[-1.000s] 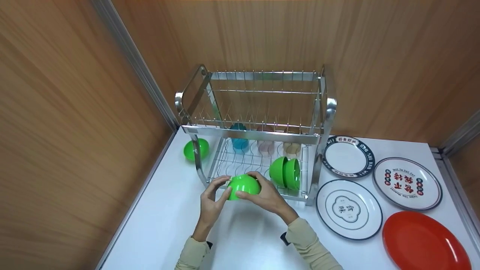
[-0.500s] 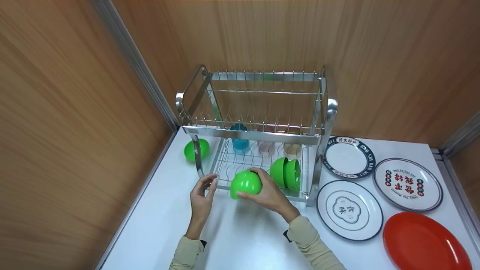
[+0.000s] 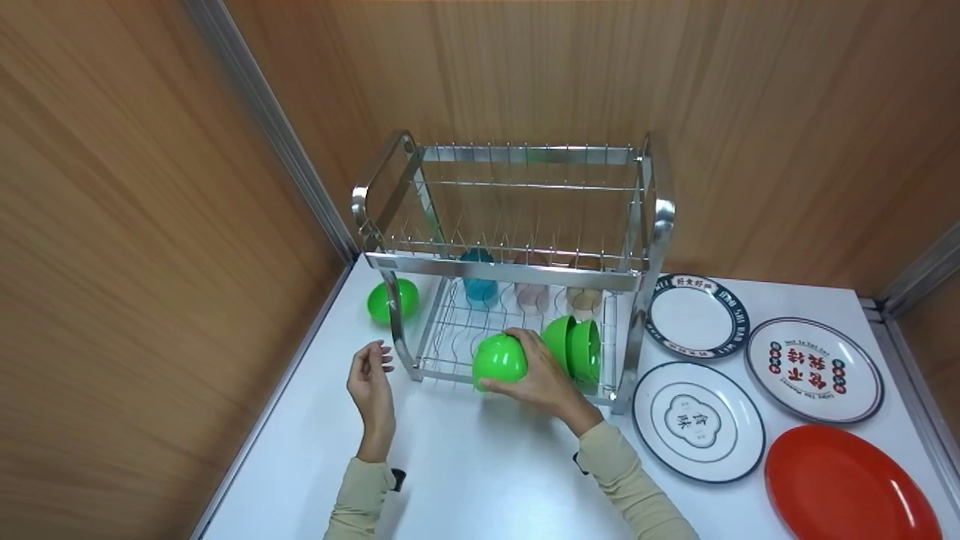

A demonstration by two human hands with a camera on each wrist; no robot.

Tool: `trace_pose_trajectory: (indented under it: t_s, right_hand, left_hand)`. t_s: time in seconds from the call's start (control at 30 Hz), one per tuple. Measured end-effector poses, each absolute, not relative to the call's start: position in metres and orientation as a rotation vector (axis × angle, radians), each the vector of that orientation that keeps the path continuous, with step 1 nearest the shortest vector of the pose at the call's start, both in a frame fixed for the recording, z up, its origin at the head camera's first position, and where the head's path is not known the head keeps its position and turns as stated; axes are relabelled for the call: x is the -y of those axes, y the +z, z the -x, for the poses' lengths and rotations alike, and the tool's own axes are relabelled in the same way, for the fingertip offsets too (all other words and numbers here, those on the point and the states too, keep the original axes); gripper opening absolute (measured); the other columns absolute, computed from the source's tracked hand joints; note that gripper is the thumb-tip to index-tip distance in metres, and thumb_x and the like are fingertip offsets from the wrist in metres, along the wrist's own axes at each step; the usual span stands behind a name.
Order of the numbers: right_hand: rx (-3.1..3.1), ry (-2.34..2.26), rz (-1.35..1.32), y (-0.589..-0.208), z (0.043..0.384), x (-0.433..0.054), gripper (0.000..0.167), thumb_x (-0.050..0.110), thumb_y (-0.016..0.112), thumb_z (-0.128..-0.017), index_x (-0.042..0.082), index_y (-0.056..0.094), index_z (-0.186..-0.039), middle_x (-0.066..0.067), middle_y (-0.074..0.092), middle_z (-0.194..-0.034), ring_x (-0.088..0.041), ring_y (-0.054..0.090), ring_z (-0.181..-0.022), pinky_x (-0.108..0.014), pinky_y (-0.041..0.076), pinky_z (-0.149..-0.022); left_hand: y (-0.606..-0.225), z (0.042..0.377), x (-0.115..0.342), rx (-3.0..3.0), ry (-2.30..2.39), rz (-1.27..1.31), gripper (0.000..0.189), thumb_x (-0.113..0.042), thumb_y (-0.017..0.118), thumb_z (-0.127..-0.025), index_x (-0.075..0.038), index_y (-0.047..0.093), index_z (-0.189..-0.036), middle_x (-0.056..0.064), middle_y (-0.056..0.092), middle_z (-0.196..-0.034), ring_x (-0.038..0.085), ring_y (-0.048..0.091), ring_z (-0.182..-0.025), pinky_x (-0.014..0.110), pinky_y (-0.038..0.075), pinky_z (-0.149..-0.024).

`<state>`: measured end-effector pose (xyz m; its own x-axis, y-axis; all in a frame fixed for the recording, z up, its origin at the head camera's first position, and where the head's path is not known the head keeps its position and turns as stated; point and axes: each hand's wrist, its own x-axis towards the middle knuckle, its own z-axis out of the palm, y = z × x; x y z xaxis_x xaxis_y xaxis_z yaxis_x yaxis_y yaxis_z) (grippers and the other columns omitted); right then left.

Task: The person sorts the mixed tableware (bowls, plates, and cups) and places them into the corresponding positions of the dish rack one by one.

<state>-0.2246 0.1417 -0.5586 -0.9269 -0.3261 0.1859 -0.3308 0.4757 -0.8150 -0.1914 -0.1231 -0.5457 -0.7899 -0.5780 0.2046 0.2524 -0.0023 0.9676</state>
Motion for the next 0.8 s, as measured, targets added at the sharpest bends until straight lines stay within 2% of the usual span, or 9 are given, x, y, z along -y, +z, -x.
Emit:
trace_pose_trajectory:
  t_s: [0.13,0.2,0.27,0.37,0.53,0.67,0.8]
  right_hand:
    - [2.679,1.470,-0.640,-0.559,0.228,-0.143,0.087,0.046,0.087,-0.080,0.015,0.045,-0.149,-0.009,0.051,-0.142,-0.032,0.056,-0.121,-0.057,0.054,-0.095]
    - [2.678,1.454,-0.670,-0.560,0.229,-0.144,0.088,0.044,0.086,-0.082,0.013,0.042,-0.152,-0.011,0.049,-0.144,-0.032,0.055,-0.122,-0.057,0.053,-0.096]
    - [2.685,1.434,-0.697,-0.560,0.230,-0.145,0.089,0.043,0.085,-0.084,0.012,0.040,-0.154,-0.013,0.046,-0.147,-0.033,0.055,-0.123,-0.057,0.053,-0.097]
    - [2.687,1.386,-0.726,-0.561,0.232,-0.146,0.091,0.042,0.085,-0.085,0.011,0.037,-0.156,-0.016,0.043,-0.150,-0.034,0.054,-0.124,-0.056,0.054,-0.097]
    - [2.671,1.269,-0.775,-0.562,0.238,-0.147,0.091,0.042,0.086,-0.083,0.011,0.040,-0.155,-0.017,0.042,-0.150,-0.034,0.053,-0.125,-0.055,0.054,-0.099]
    - [2.636,1.157,-0.815,-0.563,0.242,-0.148,0.090,0.040,0.088,-0.082,0.009,0.042,-0.153,-0.019,0.044,-0.149,-0.036,0.053,-0.125,-0.055,0.054,-0.099]
    - [2.608,1.070,-0.840,-0.566,0.246,-0.149,0.091,0.040,0.089,-0.081,0.007,0.043,-0.152,-0.019,0.045,-0.147,-0.037,0.053,-0.125,-0.056,0.054,-0.098]
  left_hand:
    - [-0.556,0.204,0.134,1.647,-1.828,-0.491,0.022,-0.010,0.051,-0.109,0.008,0.059,-0.118,0.014,0.066,-0.105,0.013,0.061,-0.091,0.029,0.053,-0.083]
    - [-0.567,0.213,0.142,1.614,-1.839,-0.540,0.023,-0.012,0.050,-0.109,0.007,0.059,-0.120,0.009,0.066,-0.106,0.011,0.060,-0.091,0.034,0.053,-0.084]
    - [-0.579,0.223,0.150,1.588,-1.849,-0.577,0.024,-0.014,0.048,-0.110,0.005,0.059,-0.120,0.007,0.066,-0.106,0.014,0.060,-0.093,0.037,0.053,-0.085]
    - [-0.587,0.233,0.158,1.553,-1.865,-0.611,0.024,-0.015,0.047,-0.110,0.005,0.059,-0.120,0.010,0.065,-0.107,0.022,0.060,-0.096,0.030,0.052,-0.082]
    - [-0.594,0.249,0.170,1.514,-1.881,-0.671,0.023,-0.016,0.045,-0.110,0.002,0.058,-0.117,0.021,0.063,-0.113,0.025,0.059,-0.099,0.024,0.049,-0.080]
    - [-0.600,0.259,0.177,1.499,-1.920,-0.722,0.027,-0.019,0.042,-0.111,0.002,0.055,-0.122,0.023,0.059,-0.120,0.028,0.057,-0.106,0.029,0.049,-0.086]
    - [-0.606,0.266,0.183,1.470,-1.969,-0.765,0.033,-0.019,0.040,-0.111,0.006,0.051,-0.129,0.024,0.056,-0.125,0.037,0.054,-0.117,0.037,0.048,-0.095]
